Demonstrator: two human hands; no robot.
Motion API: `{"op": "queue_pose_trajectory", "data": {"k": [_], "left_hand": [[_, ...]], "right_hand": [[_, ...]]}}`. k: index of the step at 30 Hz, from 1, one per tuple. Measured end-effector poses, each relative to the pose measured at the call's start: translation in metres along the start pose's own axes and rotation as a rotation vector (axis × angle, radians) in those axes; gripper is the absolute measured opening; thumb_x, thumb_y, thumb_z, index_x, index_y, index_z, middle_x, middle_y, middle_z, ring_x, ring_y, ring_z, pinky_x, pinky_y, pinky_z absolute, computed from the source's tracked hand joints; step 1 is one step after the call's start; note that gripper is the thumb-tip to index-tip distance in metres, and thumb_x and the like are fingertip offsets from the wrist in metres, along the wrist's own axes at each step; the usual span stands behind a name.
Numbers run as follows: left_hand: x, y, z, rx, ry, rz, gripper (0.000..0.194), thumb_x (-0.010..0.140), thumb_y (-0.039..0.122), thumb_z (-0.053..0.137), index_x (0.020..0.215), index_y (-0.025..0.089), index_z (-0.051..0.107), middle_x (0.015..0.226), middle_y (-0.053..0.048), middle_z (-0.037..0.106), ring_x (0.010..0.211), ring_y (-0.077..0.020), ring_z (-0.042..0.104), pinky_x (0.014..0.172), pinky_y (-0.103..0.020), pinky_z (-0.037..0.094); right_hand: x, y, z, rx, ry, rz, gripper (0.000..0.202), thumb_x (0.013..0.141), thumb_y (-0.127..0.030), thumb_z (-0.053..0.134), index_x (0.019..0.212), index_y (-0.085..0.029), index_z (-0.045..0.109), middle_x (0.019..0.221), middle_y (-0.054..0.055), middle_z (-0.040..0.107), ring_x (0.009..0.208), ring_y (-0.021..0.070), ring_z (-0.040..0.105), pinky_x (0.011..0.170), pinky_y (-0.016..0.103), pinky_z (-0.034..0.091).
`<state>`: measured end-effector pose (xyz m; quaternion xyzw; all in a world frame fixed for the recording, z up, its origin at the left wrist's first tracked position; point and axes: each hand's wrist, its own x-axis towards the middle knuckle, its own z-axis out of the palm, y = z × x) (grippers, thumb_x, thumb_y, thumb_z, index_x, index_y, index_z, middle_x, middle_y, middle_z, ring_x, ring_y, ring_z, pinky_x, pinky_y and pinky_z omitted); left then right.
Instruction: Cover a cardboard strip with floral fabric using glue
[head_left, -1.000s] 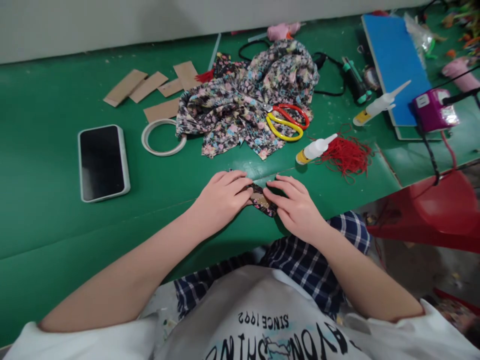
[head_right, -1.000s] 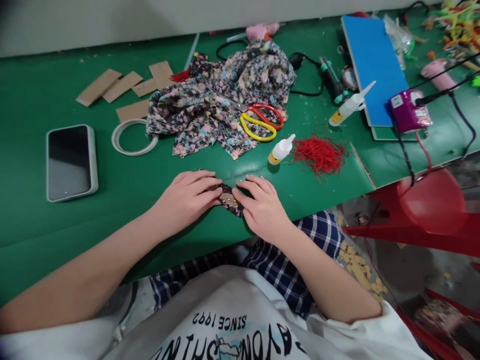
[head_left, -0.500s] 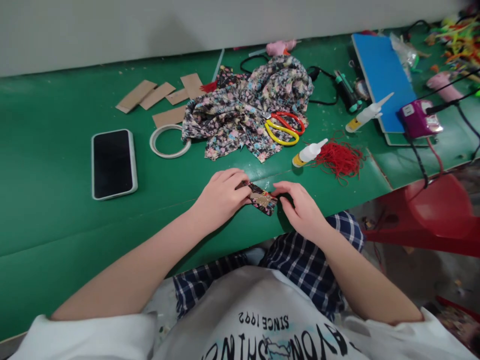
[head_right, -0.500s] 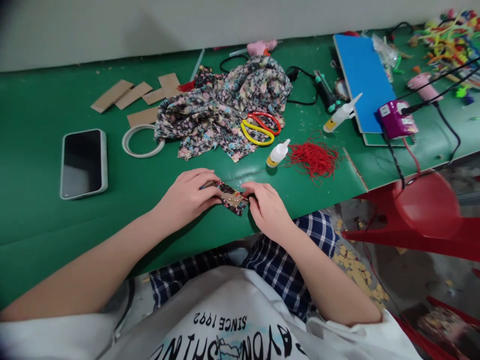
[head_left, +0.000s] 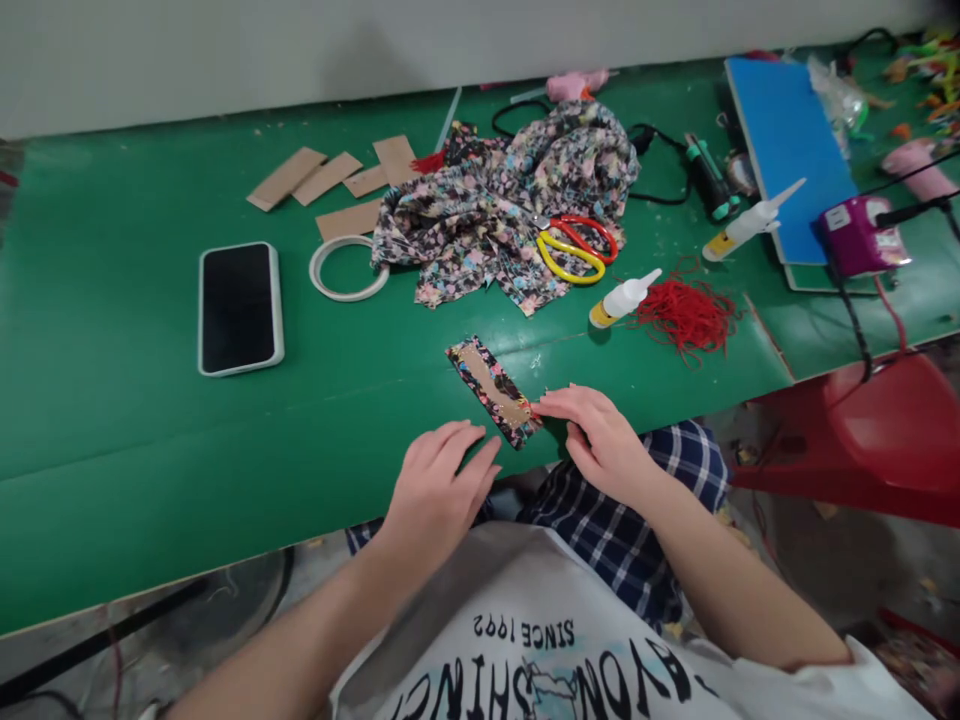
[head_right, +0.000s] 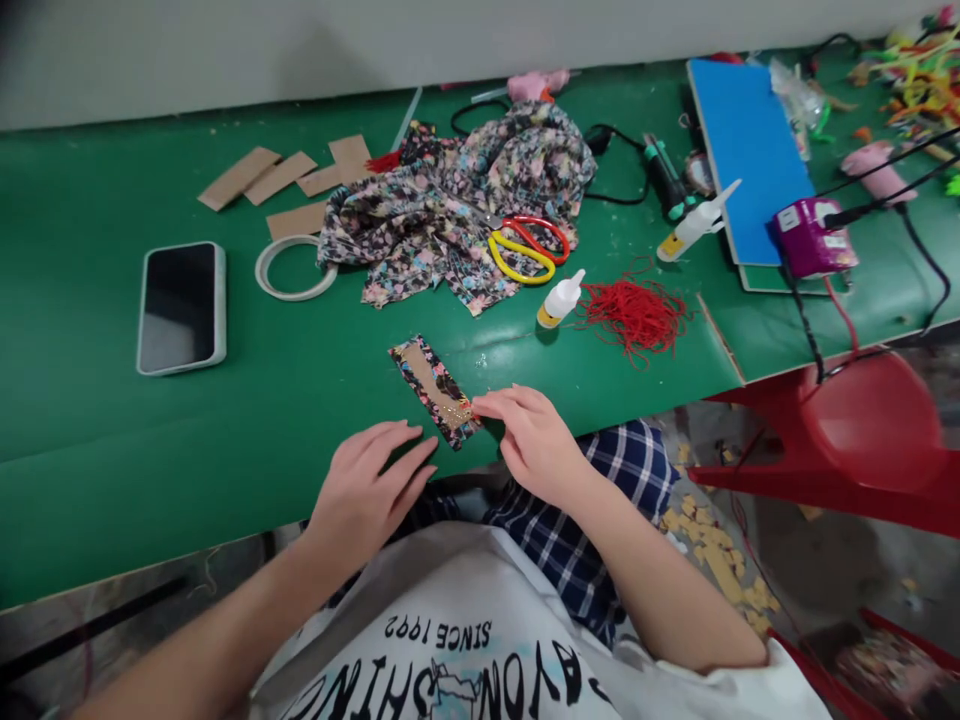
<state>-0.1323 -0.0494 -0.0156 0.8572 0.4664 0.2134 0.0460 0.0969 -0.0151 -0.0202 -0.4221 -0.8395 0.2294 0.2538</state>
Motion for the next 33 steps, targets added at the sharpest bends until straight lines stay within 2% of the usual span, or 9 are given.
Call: {"op": "queue_pose_trajectory", "data": {"k": [4, 10, 14, 17, 21, 25, 29, 33], "left_hand": [[-0.009, 0.013, 0.006, -0.037, -0.02, -0.095, 0.026, 0.082, 0.022, 0.056, 0.108, 0.019, 0.06, 0.104, -0.009, 0.062, 0.102, -0.0248, 0.054, 0.085, -0.041, 0.045], [-0.017, 0.008, 0.003, -0.017, 0.031, -0.062, 0.02, 0.081, 0.021, 0.057, 0.101, 0.021, 0.062, 0.1, -0.007, 0.063, 0.1, -0.0233, 0.054, 0.085, -0.041, 0.045], [-0.025, 0.005, 0.006, -0.018, 0.031, -0.015, 0.028, 0.081, 0.023, 0.059, 0.109, 0.022, 0.058, 0.104, -0.007, 0.062, 0.102, -0.0228, 0.053, 0.086, -0.04, 0.043], [-0.029, 0.006, 0.01, 0.015, 0.024, 0.003, 0.031, 0.081, 0.024, 0.059, 0.113, 0.021, 0.057, 0.104, -0.007, 0.063, 0.101, -0.0224, 0.054, 0.086, -0.039, 0.043], [-0.033, 0.007, 0.013, 0.045, 0.059, 0.042, 0.031, 0.08, 0.019, 0.061, 0.111, 0.022, 0.058, 0.101, -0.004, 0.065, 0.1, -0.0205, 0.055, 0.085, -0.036, 0.043], [-0.038, 0.006, 0.013, 0.025, 0.096, 0.082, 0.03, 0.079, 0.015, 0.062, 0.107, 0.024, 0.06, 0.099, -0.001, 0.067, 0.1, -0.0183, 0.055, 0.083, -0.033, 0.044], [-0.041, 0.007, 0.013, 0.005, 0.176, 0.024, 0.03, 0.076, 0.019, 0.067, 0.104, 0.025, 0.06, 0.097, -0.001, 0.068, 0.099, -0.0189, 0.057, 0.084, -0.035, 0.043], [-0.039, 0.009, 0.013, 0.005, 0.182, -0.037, 0.03, 0.076, 0.021, 0.068, 0.104, 0.025, 0.059, 0.094, -0.001, 0.068, 0.095, -0.0191, 0.059, 0.084, -0.036, 0.042]], "right_hand": [[-0.008, -0.006, 0.006, -0.077, -0.011, -0.073, 0.055, 0.072, 0.0, 0.04, 0.123, -0.019, 0.045, 0.113, 0.006, 0.061, 0.111, 0.0198, 0.05, 0.099, 0.046, 0.04], [-0.022, -0.015, 0.014, -0.102, -0.015, -0.153, 0.055, 0.075, -0.002, 0.045, 0.128, -0.018, 0.041, 0.116, 0.006, 0.06, 0.114, 0.0207, 0.048, 0.097, 0.045, 0.043], [-0.025, -0.015, 0.016, -0.154, -0.002, -0.108, 0.051, 0.079, -0.019, 0.054, 0.129, -0.017, 0.043, 0.122, 0.008, 0.057, 0.118, 0.0227, 0.045, 0.1, 0.047, 0.039], [-0.026, -0.014, 0.017, -0.232, -0.038, -0.121, 0.048, 0.08, -0.03, 0.057, 0.126, -0.018, 0.048, 0.125, 0.007, 0.056, 0.118, 0.0236, 0.045, 0.102, 0.047, 0.037], [-0.031, -0.016, 0.021, -0.29, -0.038, -0.15, 0.047, 0.08, -0.025, 0.057, 0.126, -0.02, 0.049, 0.124, 0.005, 0.058, 0.117, 0.0223, 0.046, 0.103, 0.047, 0.037], [-0.038, -0.018, 0.026, -0.249, 0.029, -0.16, 0.046, 0.078, -0.018, 0.059, 0.123, -0.024, 0.052, 0.118, 0.003, 0.062, 0.115, 0.0196, 0.049, 0.102, 0.044, 0.04], [-0.039, -0.016, 0.032, -0.201, 0.075, -0.157, 0.043, 0.078, -0.019, 0.061, 0.12, -0.025, 0.054, 0.115, 0.003, 0.063, 0.114, 0.0182, 0.051, 0.101, 0.043, 0.041], [-0.036, -0.013, 0.037, -0.18, 0.131, -0.169, 0.04, 0.077, -0.019, 0.062, 0.116, -0.025, 0.057, 0.11, 0.003, 0.066, 0.111, 0.0175, 0.055, 0.1, 0.042, 0.042]]}}
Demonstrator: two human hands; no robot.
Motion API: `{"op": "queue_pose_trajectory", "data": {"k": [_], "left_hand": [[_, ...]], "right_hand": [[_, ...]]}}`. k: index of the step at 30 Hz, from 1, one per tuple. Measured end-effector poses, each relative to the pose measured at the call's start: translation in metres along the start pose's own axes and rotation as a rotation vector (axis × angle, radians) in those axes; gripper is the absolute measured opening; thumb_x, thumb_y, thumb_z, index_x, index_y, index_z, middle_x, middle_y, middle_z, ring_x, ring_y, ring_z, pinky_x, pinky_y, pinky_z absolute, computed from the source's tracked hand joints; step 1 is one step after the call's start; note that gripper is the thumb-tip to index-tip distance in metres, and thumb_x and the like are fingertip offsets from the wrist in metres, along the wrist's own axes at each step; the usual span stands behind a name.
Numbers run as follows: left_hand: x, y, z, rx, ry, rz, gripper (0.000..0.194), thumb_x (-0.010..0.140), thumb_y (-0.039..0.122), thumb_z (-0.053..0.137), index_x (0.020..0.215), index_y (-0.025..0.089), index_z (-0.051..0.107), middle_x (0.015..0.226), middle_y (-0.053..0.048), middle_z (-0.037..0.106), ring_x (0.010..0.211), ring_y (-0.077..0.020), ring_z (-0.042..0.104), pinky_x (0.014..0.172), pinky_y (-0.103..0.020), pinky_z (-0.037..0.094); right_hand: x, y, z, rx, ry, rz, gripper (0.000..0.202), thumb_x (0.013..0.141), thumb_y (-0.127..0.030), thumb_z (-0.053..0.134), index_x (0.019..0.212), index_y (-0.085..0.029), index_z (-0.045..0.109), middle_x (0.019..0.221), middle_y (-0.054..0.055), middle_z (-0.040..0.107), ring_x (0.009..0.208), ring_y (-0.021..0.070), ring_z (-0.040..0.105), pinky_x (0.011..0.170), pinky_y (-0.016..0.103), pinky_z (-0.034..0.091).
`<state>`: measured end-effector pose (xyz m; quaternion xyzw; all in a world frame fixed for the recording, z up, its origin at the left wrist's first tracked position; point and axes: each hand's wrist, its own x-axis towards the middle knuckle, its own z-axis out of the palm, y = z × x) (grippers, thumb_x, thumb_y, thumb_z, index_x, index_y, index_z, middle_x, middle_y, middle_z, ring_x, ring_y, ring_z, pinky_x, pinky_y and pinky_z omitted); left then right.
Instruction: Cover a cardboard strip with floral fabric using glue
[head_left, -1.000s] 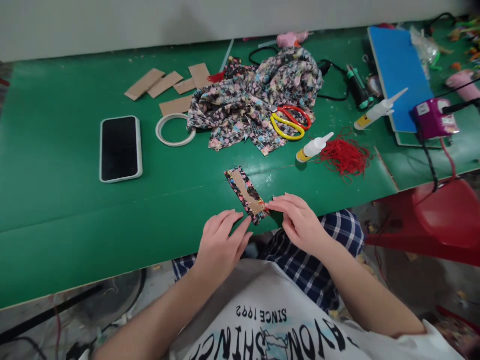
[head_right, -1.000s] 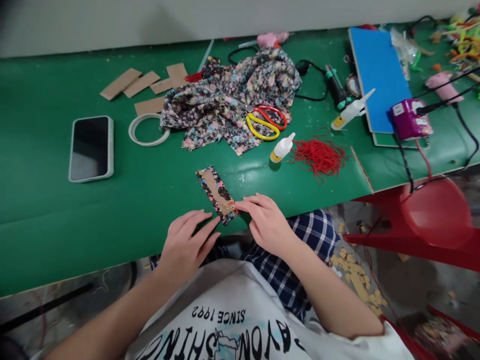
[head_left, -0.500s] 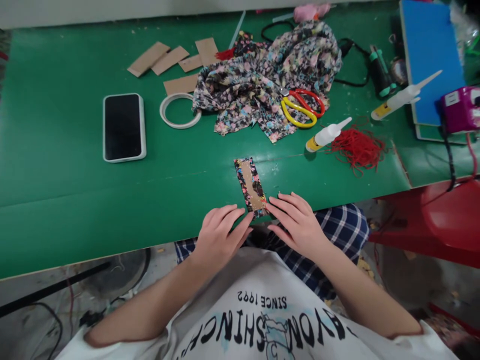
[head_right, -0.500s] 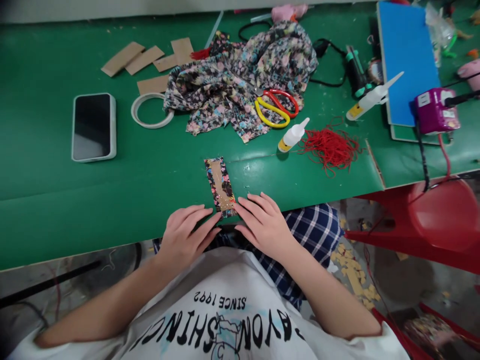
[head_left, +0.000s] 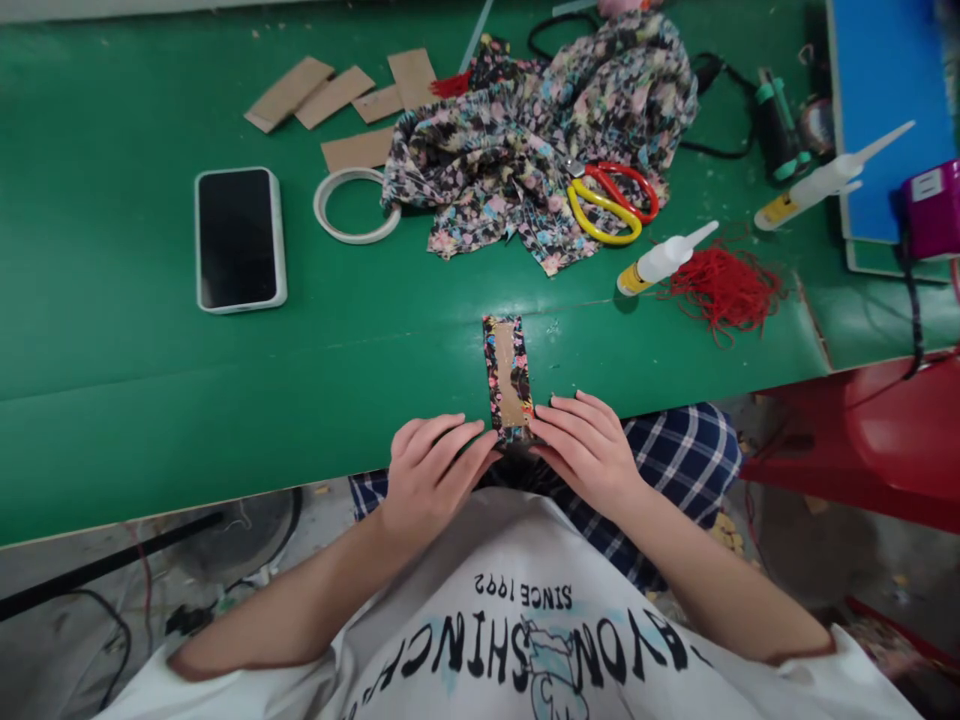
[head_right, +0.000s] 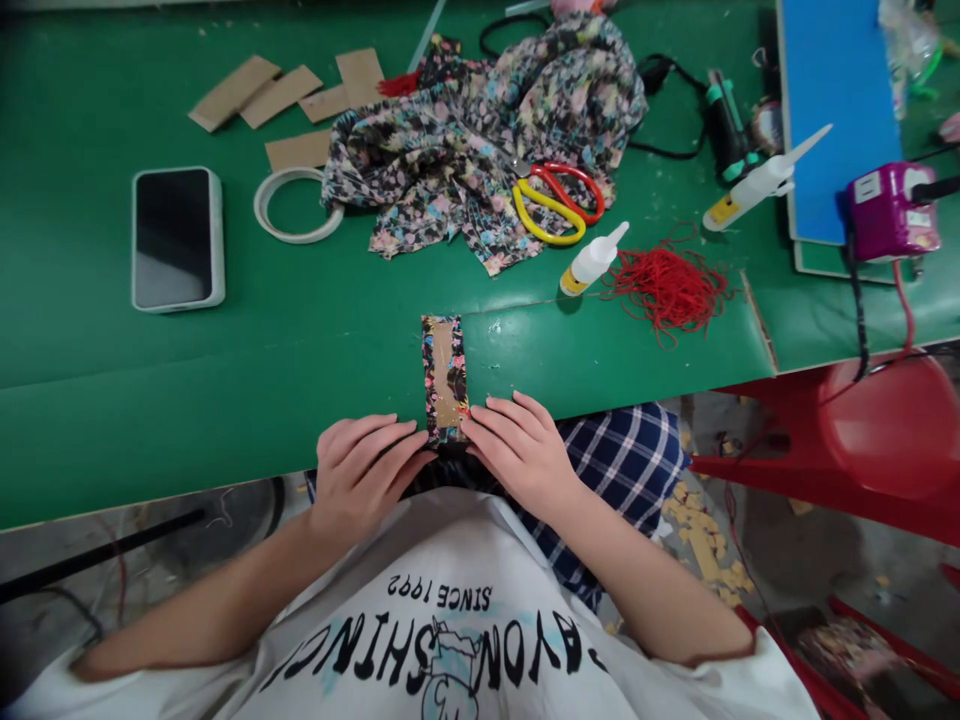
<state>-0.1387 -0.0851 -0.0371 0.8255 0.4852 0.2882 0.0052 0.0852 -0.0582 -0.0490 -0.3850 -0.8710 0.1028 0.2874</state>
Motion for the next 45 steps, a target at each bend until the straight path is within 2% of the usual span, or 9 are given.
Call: {"op": "queue_pose_trajectory", "data": {"k": [5, 12, 19, 24, 32, 37, 41, 45], "left_hand": [[0.004, -0.001, -0.002, -0.012, -0.005, -0.014, 0.03, 0.076, 0.019, 0.067, 0.104, 0.025, 0.06, 0.091, 0.0, 0.069, 0.092, -0.018, 0.059, 0.082, -0.035, 0.041], [0.014, -0.008, -0.006, -0.069, -0.13, 0.098, 0.022, 0.081, 0.019, 0.062, 0.103, 0.024, 0.061, 0.094, 0.0, 0.068, 0.091, -0.0176, 0.057, 0.078, -0.033, 0.041], [0.016, -0.009, -0.008, -0.125, -0.135, 0.043, 0.024, 0.08, 0.021, 0.063, 0.103, 0.019, 0.06, 0.093, -0.002, 0.066, 0.09, -0.0175, 0.056, 0.08, -0.033, 0.042], [0.017, -0.007, -0.005, -0.102, -0.179, 0.091, 0.028, 0.081, 0.023, 0.062, 0.108, 0.018, 0.058, 0.102, -0.004, 0.064, 0.095, -0.0198, 0.054, 0.082, -0.035, 0.042], [0.016, -0.001, 0.002, -0.141, -0.114, 0.107, 0.027, 0.079, 0.02, 0.064, 0.105, 0.018, 0.059, 0.099, -0.003, 0.064, 0.093, -0.0181, 0.054, 0.08, -0.033, 0.042], [0.014, -0.001, 0.006, -0.1, -0.089, 0.125, 0.025, 0.078, 0.015, 0.064, 0.102, 0.018, 0.06, 0.09, -0.002, 0.064, 0.086, -0.0172, 0.053, 0.074, -0.032, 0.04], [0.01, -0.001, 0.007, -0.075, -0.059, 0.087, 0.021, 0.077, 0.014, 0.064, 0.098, 0.019, 0.061, 0.083, -0.001, 0.063, 0.081, -0.0167, 0.051, 0.072, -0.031, 0.04], [0.009, 0.0, 0.006, -0.106, -0.044, 0.034, 0.016, 0.077, 0.015, 0.064, 0.092, 0.019, 0.06, 0.079, -0.001, 0.061, 0.079, -0.0157, 0.051, 0.072, -0.031, 0.039]], "right_hand": [[0.007, 0.0, 0.001, -0.012, 0.064, -0.018, 0.032, 0.074, -0.015, 0.065, 0.105, -0.021, 0.062, 0.103, 0.004, 0.069, 0.106, 0.0169, 0.058, 0.096, 0.039, 0.046], [0.014, -0.002, 0.002, 0.027, 0.097, -0.06, 0.026, 0.074, -0.014, 0.065, 0.099, -0.02, 0.064, 0.098, 0.003, 0.071, 0.102, 0.0157, 0.06, 0.092, 0.037, 0.049], [0.01, 0.002, 0.001, 0.055, 0.104, -0.038, 0.031, 0.073, -0.015, 0.067, 0.103, -0.018, 0.063, 0.098, 0.005, 0.07, 0.1, 0.0163, 0.061, 0.091, 0.037, 0.05], [0.008, 0.006, 0.002, 0.047, 0.114, -0.058, 0.027, 0.071, -0.013, 0.068, 0.096, -0.019, 0.065, 0.097, 0.004, 0.07, 0.097, 0.0166, 0.06, 0.089, 0.038, 0.05], [0.016, 0.007, -0.001, 0.068, 0.088, -0.066, 0.023, 0.077, -0.013, 0.061, 0.098, -0.022, 0.064, 0.098, 0.002, 0.069, 0.097, 0.0153, 0.059, 0.088, 0.038, 0.049], [0.01, 0.007, -0.003, 0.022, 0.057, -0.071, 0.027, 0.074, -0.023, 0.066, 0.101, -0.022, 0.063, 0.098, 0.003, 0.069, 0.097, 0.0163, 0.058, 0.09, 0.039, 0.048], [0.007, 0.003, 0.001, -0.044, 0.098, -0.072, 0.028, 0.072, -0.015, 0.067, 0.098, -0.023, 0.064, 0.097, 0.002, 0.068, 0.098, 0.0165, 0.057, 0.092, 0.039, 0.047], [0.01, -0.002, 0.004, -0.005, 0.128, -0.04, 0.026, 0.07, -0.013, 0.069, 0.094, -0.022, 0.065, 0.094, 0.002, 0.069, 0.093, 0.0157, 0.059, 0.091, 0.039, 0.047]]}}
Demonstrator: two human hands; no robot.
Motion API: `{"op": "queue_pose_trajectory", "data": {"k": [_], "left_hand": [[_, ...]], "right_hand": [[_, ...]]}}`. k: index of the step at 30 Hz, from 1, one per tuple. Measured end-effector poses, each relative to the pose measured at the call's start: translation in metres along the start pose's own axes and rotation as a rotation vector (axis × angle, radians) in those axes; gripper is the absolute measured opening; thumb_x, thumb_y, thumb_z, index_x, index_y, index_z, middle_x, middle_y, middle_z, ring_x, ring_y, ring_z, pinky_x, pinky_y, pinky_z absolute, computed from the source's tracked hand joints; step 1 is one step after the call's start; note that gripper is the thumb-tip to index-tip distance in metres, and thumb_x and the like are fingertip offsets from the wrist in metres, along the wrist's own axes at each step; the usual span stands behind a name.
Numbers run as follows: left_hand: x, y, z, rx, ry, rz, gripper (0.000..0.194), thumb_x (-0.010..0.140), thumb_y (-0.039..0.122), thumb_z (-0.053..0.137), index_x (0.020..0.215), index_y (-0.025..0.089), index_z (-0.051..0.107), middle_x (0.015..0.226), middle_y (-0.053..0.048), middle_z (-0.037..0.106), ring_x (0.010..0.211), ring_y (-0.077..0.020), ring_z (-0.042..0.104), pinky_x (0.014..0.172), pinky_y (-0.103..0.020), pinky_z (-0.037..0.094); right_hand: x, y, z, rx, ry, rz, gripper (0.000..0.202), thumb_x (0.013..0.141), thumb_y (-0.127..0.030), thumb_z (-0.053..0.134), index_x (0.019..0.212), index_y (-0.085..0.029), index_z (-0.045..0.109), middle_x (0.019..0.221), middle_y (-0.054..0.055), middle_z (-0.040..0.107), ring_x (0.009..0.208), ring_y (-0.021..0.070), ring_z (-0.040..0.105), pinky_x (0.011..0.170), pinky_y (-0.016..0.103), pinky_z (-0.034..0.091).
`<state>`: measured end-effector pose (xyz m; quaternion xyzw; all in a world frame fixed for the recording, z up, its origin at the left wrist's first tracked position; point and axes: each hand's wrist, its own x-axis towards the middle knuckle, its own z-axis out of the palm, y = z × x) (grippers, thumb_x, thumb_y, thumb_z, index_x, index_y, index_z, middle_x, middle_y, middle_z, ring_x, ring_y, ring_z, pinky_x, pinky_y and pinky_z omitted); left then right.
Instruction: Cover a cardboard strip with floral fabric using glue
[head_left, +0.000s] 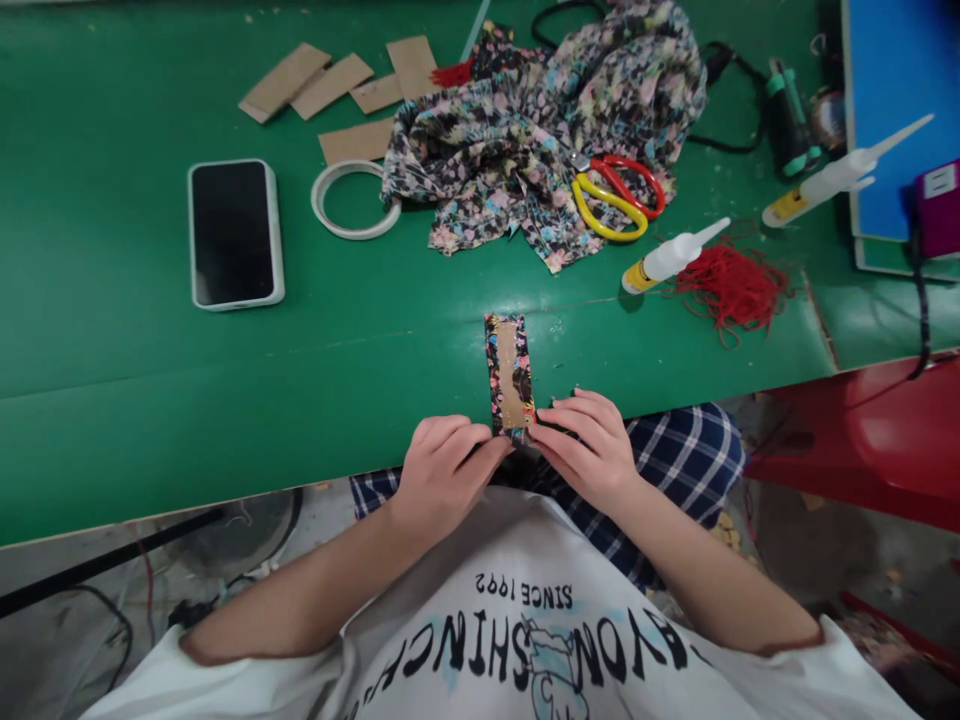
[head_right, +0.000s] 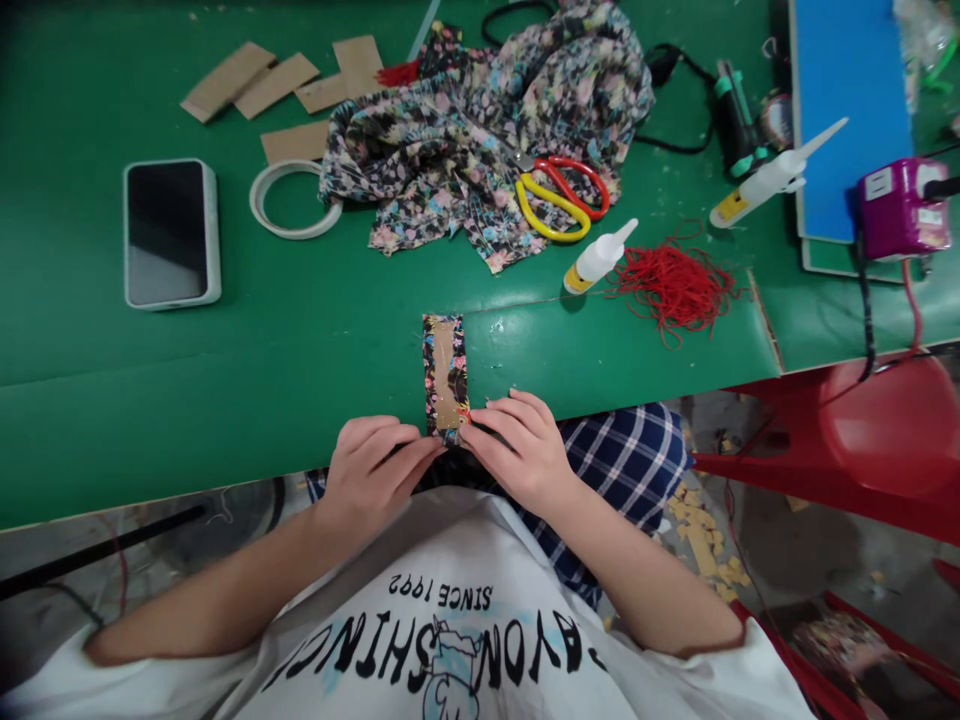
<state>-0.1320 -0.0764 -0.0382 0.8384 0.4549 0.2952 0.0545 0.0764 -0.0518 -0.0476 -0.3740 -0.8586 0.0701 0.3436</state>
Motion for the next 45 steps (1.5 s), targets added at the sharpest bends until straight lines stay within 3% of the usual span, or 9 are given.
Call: {"op": "queue_pose_trajectory", "data": {"k": [9, 14, 17, 21, 32, 40, 45], "left_hand": [[0.006, 0.005, 0.001, 0.043, -0.001, -0.027, 0.024, 0.075, 0.029, 0.068, 0.096, 0.021, 0.059, 0.085, -0.001, 0.062, 0.084, -0.0177, 0.051, 0.076, -0.032, 0.038], [0.01, 0.009, 0.004, 0.022, 0.015, -0.097, 0.011, 0.078, 0.021, 0.064, 0.087, 0.021, 0.059, 0.078, 0.0, 0.061, 0.079, -0.0164, 0.051, 0.072, -0.032, 0.036], [0.012, 0.009, 0.004, -0.026, 0.0, -0.143, 0.007, 0.079, 0.022, 0.062, 0.084, 0.021, 0.059, 0.077, 0.0, 0.06, 0.078, -0.0158, 0.05, 0.073, -0.032, 0.037], [0.012, 0.008, 0.003, -0.056, -0.021, -0.17, 0.005, 0.079, 0.021, 0.062, 0.083, 0.021, 0.059, 0.079, 0.0, 0.059, 0.08, -0.016, 0.05, 0.076, -0.033, 0.038], [0.016, 0.009, 0.002, -0.117, -0.018, -0.233, 0.003, 0.079, 0.021, 0.061, 0.079, 0.021, 0.059, 0.082, 0.0, 0.061, 0.084, -0.0163, 0.054, 0.077, -0.033, 0.041], [0.01, 0.008, -0.011, -0.125, 0.035, -0.177, 0.016, 0.075, 0.021, 0.061, 0.089, 0.018, 0.053, 0.092, -0.006, 0.061, 0.097, -0.0206, 0.059, 0.083, -0.036, 0.042], [0.008, 0.006, -0.012, -0.094, 0.001, -0.168, 0.014, 0.075, 0.019, 0.058, 0.087, 0.019, 0.051, 0.096, -0.007, 0.066, 0.1, -0.0221, 0.06, 0.084, -0.037, 0.041]], "right_hand": [[0.008, 0.003, -0.001, 0.079, -0.045, 0.016, 0.024, 0.076, -0.011, 0.061, 0.097, -0.024, 0.064, 0.095, 0.001, 0.068, 0.093, 0.0142, 0.057, 0.093, 0.039, 0.045], [0.015, 0.006, -0.004, 0.112, -0.068, 0.018, 0.026, 0.076, -0.012, 0.062, 0.1, -0.022, 0.064, 0.093, 0.002, 0.068, 0.092, 0.0144, 0.056, 0.091, 0.037, 0.045], [0.013, 0.008, -0.007, 0.116, -0.068, 0.091, 0.033, 0.074, -0.022, 0.067, 0.106, -0.021, 0.062, 0.093, 0.004, 0.067, 0.093, 0.0162, 0.056, 0.091, 0.038, 0.045], [0.009, 0.007, -0.009, 0.084, -0.078, 0.121, 0.026, 0.072, -0.024, 0.068, 0.098, -0.022, 0.066, 0.093, 0.003, 0.067, 0.094, 0.0174, 0.056, 0.093, 0.042, 0.043], [0.001, -0.011, 0.004, 0.001, 0.08, 0.14, 0.026, 0.07, -0.014, 0.069, 0.093, -0.025, 0.066, 0.084, 0.0, 0.069, 0.086, 0.0163, 0.059, 0.091, 0.042, 0.045], [0.013, -0.002, 0.002, -0.002, -0.099, -0.02, 0.02, 0.078, -0.013, 0.059, 0.096, -0.022, 0.064, 0.092, 0.0, 0.069, 0.093, 0.0145, 0.058, 0.095, 0.039, 0.043], [0.03, 0.0, -0.005, 0.002, -0.229, -0.083, 0.016, 0.082, -0.014, 0.054, 0.094, -0.018, 0.063, 0.09, 0.002, 0.068, 0.091, 0.0135, 0.057, 0.095, 0.037, 0.041]]}}
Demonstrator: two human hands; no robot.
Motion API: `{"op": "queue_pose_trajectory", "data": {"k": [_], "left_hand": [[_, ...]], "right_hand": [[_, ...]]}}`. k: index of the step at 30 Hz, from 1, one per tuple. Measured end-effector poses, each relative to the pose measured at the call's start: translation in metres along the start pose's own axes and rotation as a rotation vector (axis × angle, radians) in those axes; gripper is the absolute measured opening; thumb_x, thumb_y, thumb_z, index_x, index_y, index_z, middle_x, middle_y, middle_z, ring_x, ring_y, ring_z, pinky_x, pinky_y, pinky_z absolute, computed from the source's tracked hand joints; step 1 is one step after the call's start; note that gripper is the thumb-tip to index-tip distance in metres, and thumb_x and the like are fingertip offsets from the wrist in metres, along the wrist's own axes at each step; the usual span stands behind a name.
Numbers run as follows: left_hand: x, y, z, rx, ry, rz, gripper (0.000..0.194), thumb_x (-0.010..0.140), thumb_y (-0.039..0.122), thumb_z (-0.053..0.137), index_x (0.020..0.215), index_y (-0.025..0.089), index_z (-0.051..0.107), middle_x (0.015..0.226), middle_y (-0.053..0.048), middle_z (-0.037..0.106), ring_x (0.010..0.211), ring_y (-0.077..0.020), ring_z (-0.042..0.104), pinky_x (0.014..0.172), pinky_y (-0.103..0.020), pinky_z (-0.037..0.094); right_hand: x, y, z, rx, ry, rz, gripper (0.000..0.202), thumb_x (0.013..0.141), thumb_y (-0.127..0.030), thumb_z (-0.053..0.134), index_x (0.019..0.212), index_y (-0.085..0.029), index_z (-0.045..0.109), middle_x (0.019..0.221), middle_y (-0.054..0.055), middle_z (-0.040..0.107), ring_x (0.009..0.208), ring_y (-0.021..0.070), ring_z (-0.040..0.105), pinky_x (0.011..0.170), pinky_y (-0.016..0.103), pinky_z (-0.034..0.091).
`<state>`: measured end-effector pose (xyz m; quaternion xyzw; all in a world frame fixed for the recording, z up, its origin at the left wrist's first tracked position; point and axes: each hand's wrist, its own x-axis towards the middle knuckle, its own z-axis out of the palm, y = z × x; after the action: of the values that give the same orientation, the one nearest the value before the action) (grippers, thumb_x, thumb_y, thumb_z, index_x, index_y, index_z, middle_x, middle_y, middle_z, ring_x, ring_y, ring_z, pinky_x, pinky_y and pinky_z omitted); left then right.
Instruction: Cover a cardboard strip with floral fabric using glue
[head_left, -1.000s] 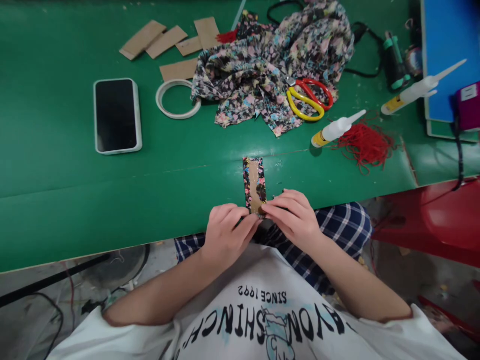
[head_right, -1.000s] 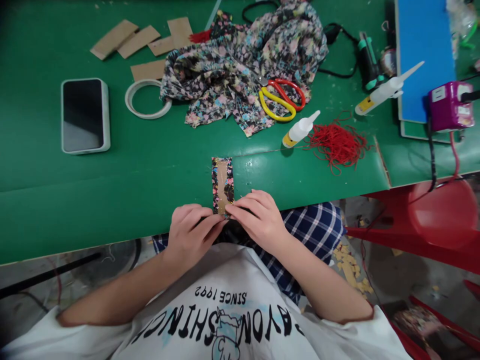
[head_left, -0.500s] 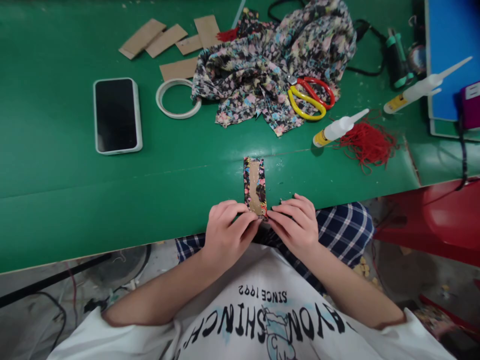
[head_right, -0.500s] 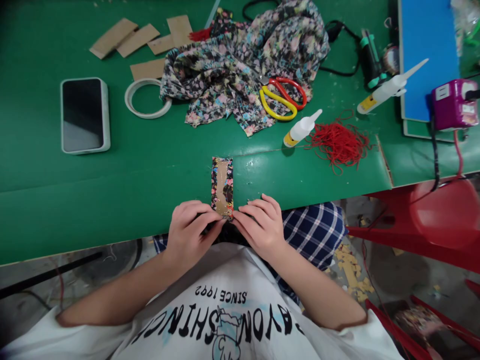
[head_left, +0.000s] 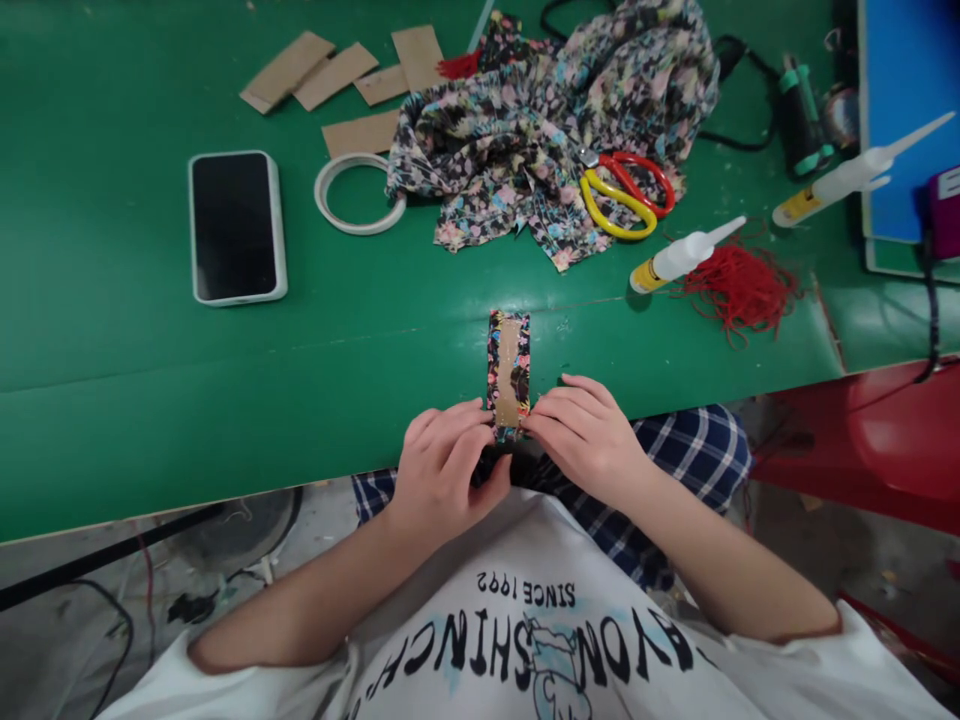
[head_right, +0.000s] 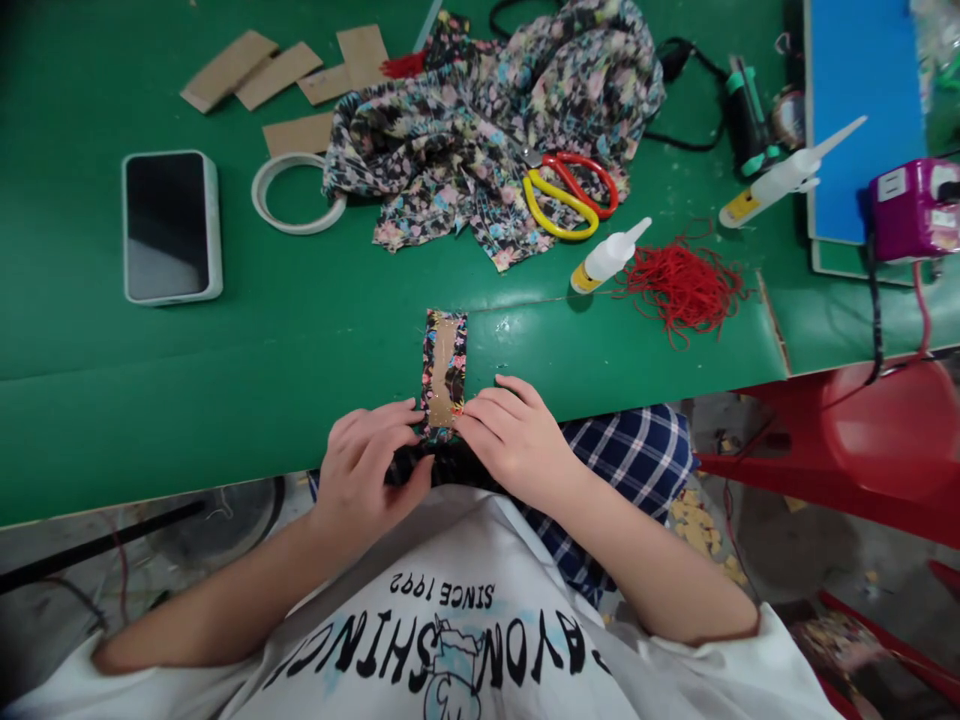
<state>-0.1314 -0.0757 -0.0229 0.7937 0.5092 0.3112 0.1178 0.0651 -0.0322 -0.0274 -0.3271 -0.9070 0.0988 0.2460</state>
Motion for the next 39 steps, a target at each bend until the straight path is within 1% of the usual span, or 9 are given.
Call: {"op": "queue_pose_trajectory", "data": {"k": [3, 5, 10, 14, 20, 23, 26, 32, 39], "left_hand": [[0.001, -0.002, 0.001, 0.013, 0.005, 0.017, 0.014, 0.075, 0.019, 0.059, 0.086, 0.019, 0.051, 0.095, -0.006, 0.067, 0.099, -0.0212, 0.061, 0.084, -0.035, 0.04], [0.001, -0.003, 0.001, 0.022, 0.008, 0.022, 0.013, 0.075, 0.019, 0.058, 0.086, 0.019, 0.051, 0.094, -0.005, 0.067, 0.098, -0.0207, 0.061, 0.084, -0.035, 0.039], [0.002, -0.004, 0.0, 0.043, 0.005, 0.034, 0.012, 0.075, 0.019, 0.057, 0.087, 0.019, 0.053, 0.094, -0.004, 0.068, 0.096, -0.0204, 0.062, 0.083, -0.036, 0.037], [0.002, -0.004, 0.0, 0.059, 0.002, 0.046, 0.012, 0.076, 0.02, 0.058, 0.087, 0.019, 0.054, 0.094, -0.004, 0.069, 0.094, -0.0205, 0.063, 0.082, -0.037, 0.036], [0.002, -0.005, 0.0, 0.06, -0.002, 0.069, 0.013, 0.075, 0.02, 0.058, 0.087, 0.019, 0.055, 0.094, -0.004, 0.068, 0.095, -0.0209, 0.062, 0.08, -0.036, 0.037], [0.002, -0.006, 0.002, 0.07, -0.011, 0.08, 0.014, 0.075, 0.022, 0.058, 0.088, 0.019, 0.055, 0.095, -0.005, 0.067, 0.096, -0.0217, 0.061, 0.079, -0.037, 0.038], [0.001, -0.006, 0.003, 0.085, -0.02, 0.084, 0.015, 0.076, 0.024, 0.058, 0.09, 0.019, 0.054, 0.095, -0.005, 0.067, 0.096, -0.0223, 0.06, 0.08, -0.037, 0.037], [0.002, -0.006, 0.003, 0.112, -0.074, 0.096, 0.02, 0.077, 0.026, 0.057, 0.095, 0.019, 0.054, 0.097, -0.006, 0.067, 0.098, -0.023, 0.058, 0.081, -0.039, 0.037], [0.002, -0.005, 0.0, 0.113, -0.11, 0.11, 0.024, 0.078, 0.026, 0.056, 0.101, 0.017, 0.053, 0.099, -0.006, 0.066, 0.098, -0.0227, 0.057, 0.08, -0.038, 0.037]], "right_hand": [[0.008, -0.002, -0.006, -0.016, -0.1, 0.014, 0.014, 0.082, -0.015, 0.053, 0.092, -0.016, 0.063, 0.088, 0.002, 0.067, 0.087, 0.0133, 0.057, 0.093, 0.036, 0.041], [0.011, -0.004, -0.008, -0.031, -0.131, 0.022, 0.014, 0.083, -0.016, 0.052, 0.092, -0.016, 0.063, 0.085, 0.003, 0.066, 0.085, 0.0135, 0.057, 0.092, 0.036, 0.041], [0.014, -0.003, -0.008, -0.02, -0.122, 0.025, 0.015, 0.084, -0.017, 0.05, 0.09, -0.016, 0.064, 0.082, 0.004, 0.066, 0.082, 0.0147, 0.056, 0.083, 0.034, 0.044], [0.017, -0.002, -0.007, -0.029, -0.164, 0.028, 0.017, 0.086, -0.019, 0.048, 0.086, -0.015, 0.064, 0.079, 0.005, 0.065, 0.081, 0.0161, 0.055, 0.074, 0.031, 0.045], [0.02, -0.002, -0.007, -0.013, -0.165, 0.028, 0.017, 0.086, -0.018, 0.048, 0.084, -0.014, 0.064, 0.077, 0.005, 0.064, 0.08, 0.0159, 0.054, 0.07, 0.03, 0.044], [0.02, -0.002, -0.005, 0.022, -0.152, 0.065, 0.015, 0.085, -0.019, 0.049, 0.086, -0.015, 0.063, 0.078, 0.005, 0.064, 0.08, 0.0156, 0.054, 0.07, 0.03, 0.043], [0.021, -0.001, -0.005, 0.079, -0.153, 0.153, 0.014, 0.086, -0.021, 0.048, 0.085, -0.017, 0.061, 0.079, 0.003, 0.064, 0.079, 0.0147, 0.054, 0.071, 0.03, 0.04], [0.034, 0.001, -0.011, 0.129, -0.331, 0.351, 0.009, 0.081, -0.028, 0.057, 0.077, -0.021, 0.057, 0.071, -0.002, 0.06, 0.07, 0.0133, 0.049, 0.065, 0.028, 0.032], [0.054, 0.002, -0.019, 0.136, -0.509, 0.418, 0.009, 0.078, -0.018, 0.057, 0.072, -0.02, 0.051, 0.069, -0.005, 0.059, 0.064, 0.0087, 0.05, 0.061, 0.025, 0.026]]}}
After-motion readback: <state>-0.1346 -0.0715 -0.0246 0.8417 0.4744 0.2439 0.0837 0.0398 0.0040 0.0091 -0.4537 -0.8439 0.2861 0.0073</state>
